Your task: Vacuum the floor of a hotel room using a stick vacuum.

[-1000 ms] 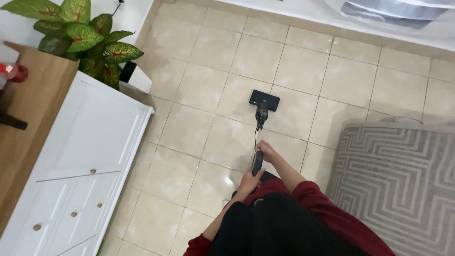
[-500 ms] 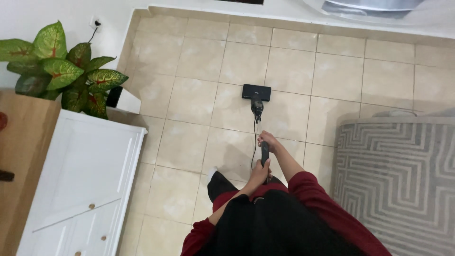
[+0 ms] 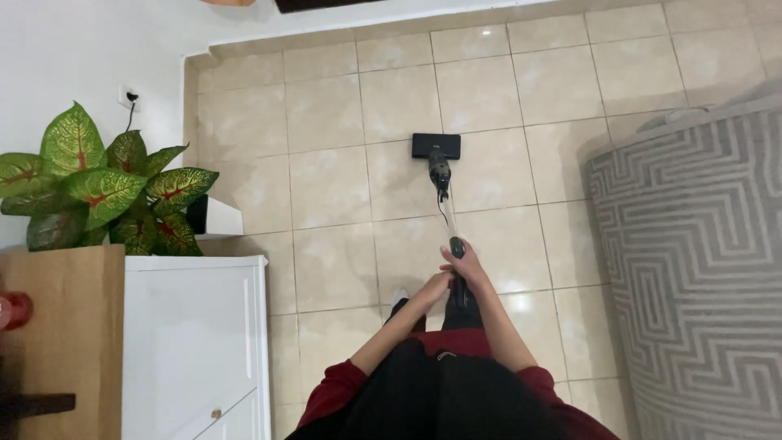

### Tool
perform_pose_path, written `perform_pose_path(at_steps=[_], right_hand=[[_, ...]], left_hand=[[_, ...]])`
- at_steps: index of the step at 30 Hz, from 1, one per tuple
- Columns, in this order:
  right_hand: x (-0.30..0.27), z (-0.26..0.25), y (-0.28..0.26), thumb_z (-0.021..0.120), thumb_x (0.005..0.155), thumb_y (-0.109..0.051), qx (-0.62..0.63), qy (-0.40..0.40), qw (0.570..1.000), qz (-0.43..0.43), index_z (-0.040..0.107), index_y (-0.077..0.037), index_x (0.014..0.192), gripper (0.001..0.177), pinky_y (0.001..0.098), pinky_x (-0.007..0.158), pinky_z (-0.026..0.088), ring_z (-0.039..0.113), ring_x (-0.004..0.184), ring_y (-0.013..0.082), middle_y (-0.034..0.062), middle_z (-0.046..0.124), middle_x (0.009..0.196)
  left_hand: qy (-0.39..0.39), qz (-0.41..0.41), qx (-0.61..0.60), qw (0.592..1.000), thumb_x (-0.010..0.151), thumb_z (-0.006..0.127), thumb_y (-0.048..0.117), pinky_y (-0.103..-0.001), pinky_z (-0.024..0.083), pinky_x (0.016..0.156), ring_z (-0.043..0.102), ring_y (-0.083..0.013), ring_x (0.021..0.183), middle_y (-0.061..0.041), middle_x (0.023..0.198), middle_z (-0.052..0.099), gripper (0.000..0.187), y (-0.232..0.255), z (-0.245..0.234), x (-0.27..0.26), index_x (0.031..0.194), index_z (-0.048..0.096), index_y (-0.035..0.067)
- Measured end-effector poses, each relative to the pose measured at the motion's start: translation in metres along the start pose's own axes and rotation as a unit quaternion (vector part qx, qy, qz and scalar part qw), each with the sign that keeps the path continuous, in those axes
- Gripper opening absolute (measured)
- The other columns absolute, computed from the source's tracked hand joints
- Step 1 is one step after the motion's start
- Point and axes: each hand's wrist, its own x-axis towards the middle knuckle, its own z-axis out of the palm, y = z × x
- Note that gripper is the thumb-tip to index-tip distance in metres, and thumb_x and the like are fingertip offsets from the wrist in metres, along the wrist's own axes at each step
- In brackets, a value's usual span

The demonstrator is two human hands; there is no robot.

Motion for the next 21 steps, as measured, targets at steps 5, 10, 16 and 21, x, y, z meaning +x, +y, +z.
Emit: perform_pose_path(at_steps=[5, 10, 16, 21], right_hand=[[-0.014, 0.02, 0.068, 0.081, 0.076, -0.023, -0.206, 0.041, 0.952, -0.222, 0.049, 0.001, 0.14, 0.075, 0.0338, 0.076, 0.056, 0.066, 0.088, 0.0239, 0.0147, 0.067, 0.102], [-0.061, 0.038, 0.066, 0.072, 0.072, -0.007, -0.162, 0.042, 0.972, -0.164, 0.053, -0.002, 0.14, 0.07, 0.0351, 0.059, 0.052, 0.059, 0.066, 0.0204, 0.0135, 0.061, 0.078], [-0.126, 0.018, 0.063, 0.063, 0.076, 0.001, -0.069, 0.019, 0.991, -0.113, 0.04, -0.003, 0.149, 0.076, 0.0326, 0.049, 0.054, 0.061, 0.05, 0.0158, 0.0082, 0.061, 0.073], [-0.19, 0.014, 0.089, 0.06, 0.077, 0.001, -0.107, 0.016, 0.989, -0.098, 0.037, 0.0, 0.154, 0.08, 0.0332, 0.047, 0.051, 0.061, 0.046, 0.0184, 0.0102, 0.062, 0.071]], left_hand=[[-0.096, -0.068, 0.288, 0.95, 0.097, 0.05, 0.041, -0.04, 0.056, 0.084, 0.07, -0.0256, 0.088, -0.014, 0.096, 0.075, 0.047, 0.021, -0.047, -0.033, 0.103, 0.074, 0.001], [-0.068, -0.098, 0.494, 0.861, 0.082, 0.058, 0.052, -0.044, 0.056, 0.085, 0.073, -0.0323, 0.095, -0.014, 0.099, 0.078, 0.049, 0.08, -0.034, -0.093, 0.1, 0.081, 0.012], [-0.033, -0.083, 0.5, 0.861, 0.076, 0.064, 0.049, -0.043, 0.059, 0.081, 0.076, -0.0332, 0.088, -0.015, 0.088, 0.079, 0.04, 0.116, -0.045, -0.126, 0.083, 0.085, 0.015], [0.104, 0.059, 0.293, 0.949, 0.092, 0.065, 0.045, -0.042, 0.057, 0.091, 0.073, -0.0287, 0.106, -0.018, 0.124, 0.074, 0.055, -0.003, -0.079, -0.065, 0.137, 0.066, 0.013]])
